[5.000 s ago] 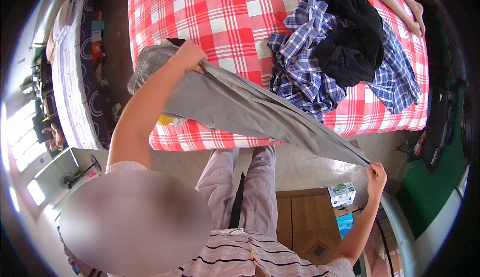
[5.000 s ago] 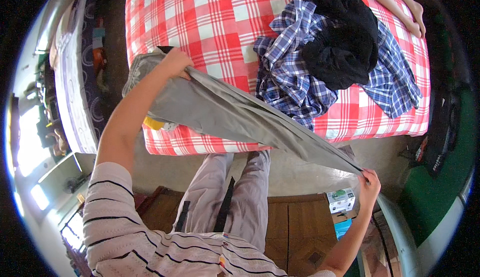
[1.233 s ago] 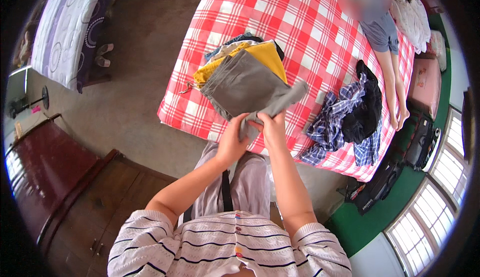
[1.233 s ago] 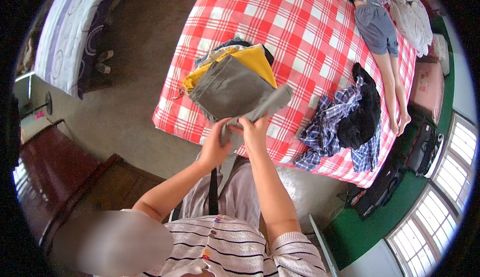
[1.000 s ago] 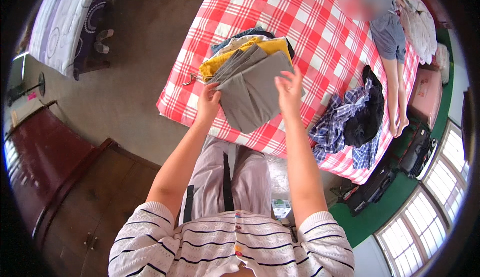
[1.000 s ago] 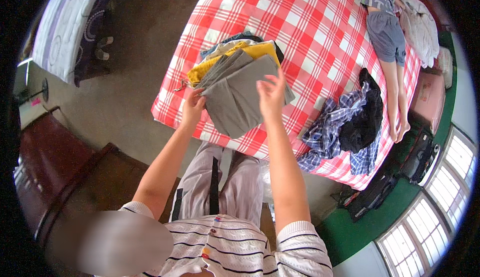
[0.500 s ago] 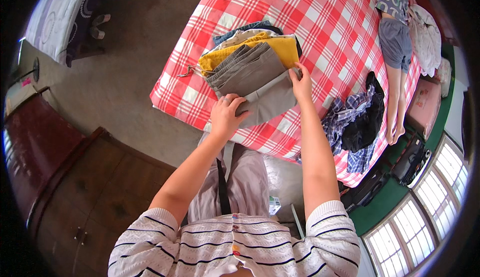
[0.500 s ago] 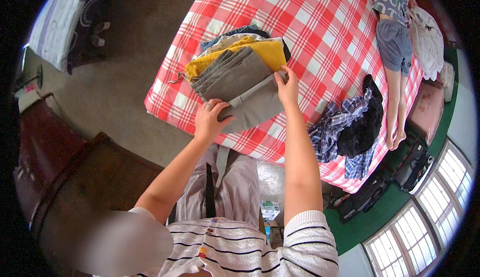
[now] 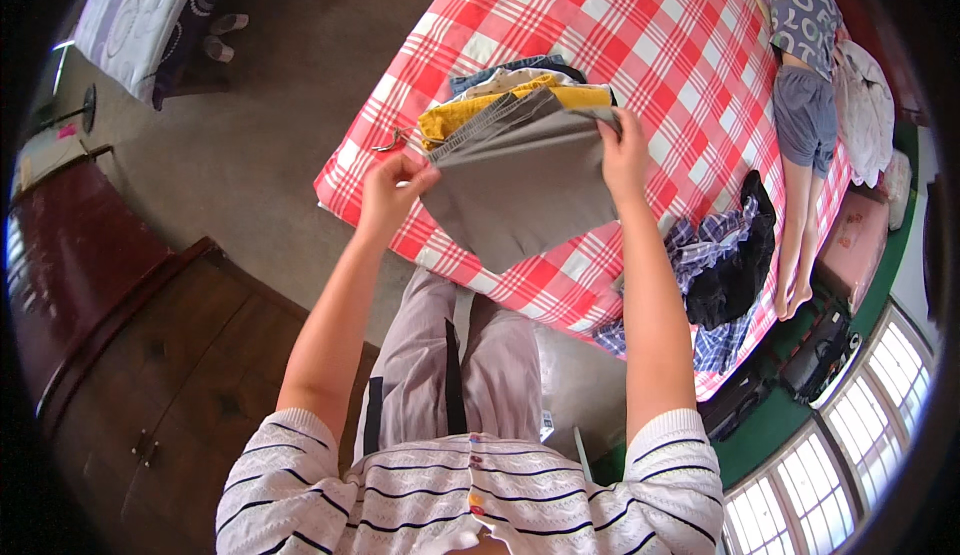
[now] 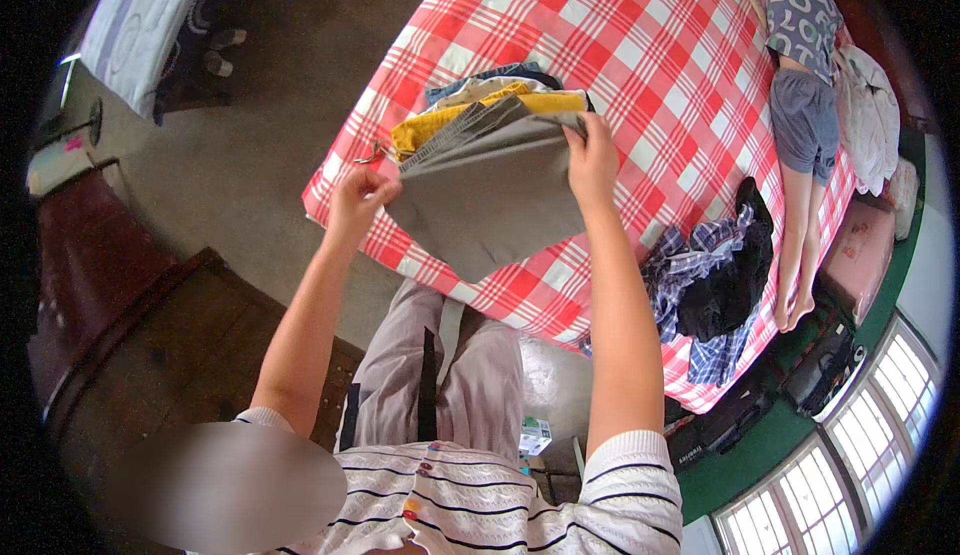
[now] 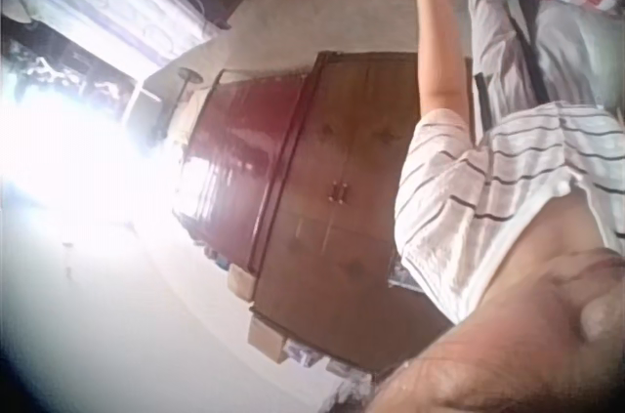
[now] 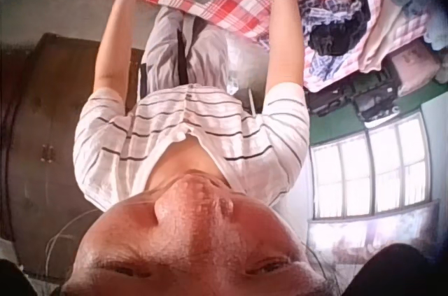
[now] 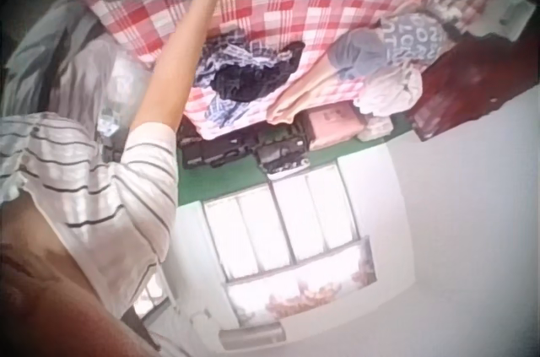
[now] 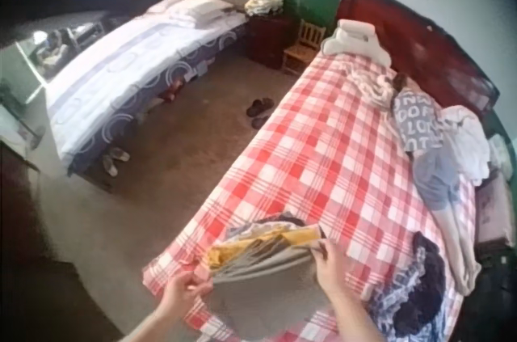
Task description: The person folds various clothing items on a bed, including jeans, a polka-dot top, yellow shorts, grey pants, a plaid shirt, and a black top. They smooth and align each item before folding it into a neat stack.
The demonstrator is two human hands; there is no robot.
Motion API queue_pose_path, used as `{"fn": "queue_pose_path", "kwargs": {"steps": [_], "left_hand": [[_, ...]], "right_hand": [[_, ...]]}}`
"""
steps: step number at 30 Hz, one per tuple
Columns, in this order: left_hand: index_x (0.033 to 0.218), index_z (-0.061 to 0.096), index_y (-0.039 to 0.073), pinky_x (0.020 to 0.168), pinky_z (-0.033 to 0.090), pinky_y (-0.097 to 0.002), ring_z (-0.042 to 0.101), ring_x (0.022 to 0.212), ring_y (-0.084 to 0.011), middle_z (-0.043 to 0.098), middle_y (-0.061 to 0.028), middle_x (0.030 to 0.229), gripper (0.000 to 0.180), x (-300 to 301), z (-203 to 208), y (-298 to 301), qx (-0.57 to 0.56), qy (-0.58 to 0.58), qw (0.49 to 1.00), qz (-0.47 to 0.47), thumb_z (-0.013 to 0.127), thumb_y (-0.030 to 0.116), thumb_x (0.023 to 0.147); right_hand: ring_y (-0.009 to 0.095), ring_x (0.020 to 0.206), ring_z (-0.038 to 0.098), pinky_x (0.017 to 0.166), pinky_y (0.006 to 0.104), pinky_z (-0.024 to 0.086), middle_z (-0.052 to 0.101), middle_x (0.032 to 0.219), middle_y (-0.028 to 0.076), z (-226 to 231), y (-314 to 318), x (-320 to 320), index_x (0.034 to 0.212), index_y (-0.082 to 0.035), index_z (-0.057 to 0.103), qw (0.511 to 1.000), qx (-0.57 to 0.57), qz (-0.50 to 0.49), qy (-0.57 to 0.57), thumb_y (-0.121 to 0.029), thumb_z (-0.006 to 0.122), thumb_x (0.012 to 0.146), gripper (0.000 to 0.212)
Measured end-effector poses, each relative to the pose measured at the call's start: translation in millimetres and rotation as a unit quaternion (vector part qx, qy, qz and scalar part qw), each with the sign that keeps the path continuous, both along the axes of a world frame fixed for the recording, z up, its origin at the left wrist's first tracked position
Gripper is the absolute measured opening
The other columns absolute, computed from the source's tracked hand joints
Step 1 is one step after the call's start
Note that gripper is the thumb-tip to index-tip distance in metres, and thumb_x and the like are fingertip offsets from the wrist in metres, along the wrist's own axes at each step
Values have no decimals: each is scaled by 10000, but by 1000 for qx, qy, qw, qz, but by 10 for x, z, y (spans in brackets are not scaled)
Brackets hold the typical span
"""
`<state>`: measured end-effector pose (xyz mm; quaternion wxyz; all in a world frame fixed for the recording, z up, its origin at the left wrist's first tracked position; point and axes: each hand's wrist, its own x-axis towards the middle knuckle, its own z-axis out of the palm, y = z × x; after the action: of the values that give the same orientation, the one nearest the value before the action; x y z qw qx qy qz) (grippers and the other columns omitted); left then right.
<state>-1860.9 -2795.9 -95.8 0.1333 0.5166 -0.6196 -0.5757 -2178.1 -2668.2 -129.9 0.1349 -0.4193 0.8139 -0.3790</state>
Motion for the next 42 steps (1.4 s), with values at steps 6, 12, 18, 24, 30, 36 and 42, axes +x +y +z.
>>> {"fn": "queue_pose_path", "kwargs": {"steps": [6,12,18,24,30,36,42], "left_hand": [[755,564,23,566,420,-208,518,658,-57,586,-6,710,184,-112,-688,-151,-36,5,990,140,714,100,828],[1019,493,20,696,435,-213,495,716,-86,504,8,811,245,32,-786,1474,38,47,979,192,668,62,853],[1157,512,-3,785,457,-228,540,837,-84,595,-21,926,290,138,-938,1676,228,133,942,209,604,12,883],[1225,362,65,844,464,-277,537,1033,-161,500,-102,1161,487,96,-695,1390,128,121,969,171,674,95,853],[1276,317,17,914,435,-341,531,1074,-233,519,-152,1164,705,-486,-545,663,35,-15,981,188,778,154,761],[1252,439,11,907,426,-304,542,1058,-201,572,-124,1146,519,-472,-637,449,12,103,981,162,714,102,821],[1139,572,8,862,443,-356,601,994,-278,642,-173,1037,362,-788,-402,-235,-67,3,992,106,469,312,971]], "right_hand": [[371,908,595,732,446,484,597,1004,150,-661,-470,78,1068,-74,521,990,104,-6,94,-240,567,901,239],[367,888,596,719,444,480,590,988,152,-757,-501,40,1031,-76,495,984,131,-6,119,-270,546,913,232],[351,919,609,747,406,486,626,994,168,-724,-524,-50,1056,-53,531,991,119,0,64,-304,587,897,303],[219,1000,605,869,305,460,631,1071,151,-715,-143,-186,1214,4,514,967,-1,-18,-253,-344,694,842,540],[248,1071,581,913,323,450,607,1136,177,-638,623,-152,1243,40,490,953,142,6,-267,-376,764,764,691],[281,951,628,829,358,465,648,1008,188,-457,579,-75,1127,33,559,957,156,28,-242,-363,706,820,523],[320,845,651,774,388,474,663,888,198,-56,374,-5,1095,27,556,973,15,-103,-205,-338,627,885,426]]}}
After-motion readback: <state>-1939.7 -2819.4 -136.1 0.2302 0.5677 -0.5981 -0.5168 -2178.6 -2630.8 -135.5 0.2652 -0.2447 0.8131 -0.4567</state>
